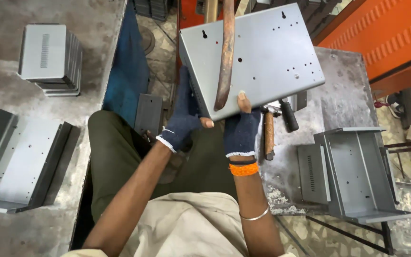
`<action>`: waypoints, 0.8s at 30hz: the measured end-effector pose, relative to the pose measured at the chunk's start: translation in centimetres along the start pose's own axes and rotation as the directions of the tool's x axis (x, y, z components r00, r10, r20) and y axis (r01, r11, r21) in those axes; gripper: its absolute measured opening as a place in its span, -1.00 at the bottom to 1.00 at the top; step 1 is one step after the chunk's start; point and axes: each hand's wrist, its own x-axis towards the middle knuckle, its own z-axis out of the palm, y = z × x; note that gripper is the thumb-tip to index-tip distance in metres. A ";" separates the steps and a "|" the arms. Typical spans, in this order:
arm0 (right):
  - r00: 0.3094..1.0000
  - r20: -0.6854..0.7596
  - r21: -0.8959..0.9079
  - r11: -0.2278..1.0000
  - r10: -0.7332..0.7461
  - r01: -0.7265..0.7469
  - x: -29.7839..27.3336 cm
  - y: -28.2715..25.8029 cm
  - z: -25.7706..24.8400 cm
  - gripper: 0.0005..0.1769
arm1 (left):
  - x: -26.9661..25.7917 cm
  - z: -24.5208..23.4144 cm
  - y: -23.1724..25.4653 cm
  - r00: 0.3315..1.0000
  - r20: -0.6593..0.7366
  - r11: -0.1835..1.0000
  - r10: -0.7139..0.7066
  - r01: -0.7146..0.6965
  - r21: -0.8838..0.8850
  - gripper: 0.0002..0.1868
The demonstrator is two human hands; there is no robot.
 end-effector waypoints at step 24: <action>0.994 -0.078 -0.117 0.990 0.076 -0.084 0.9 0.3 0.1 -0.55 | 0.3 0.4 0.7 0.999 -0.014 0.975 0.031 -0.027 0.219 0.65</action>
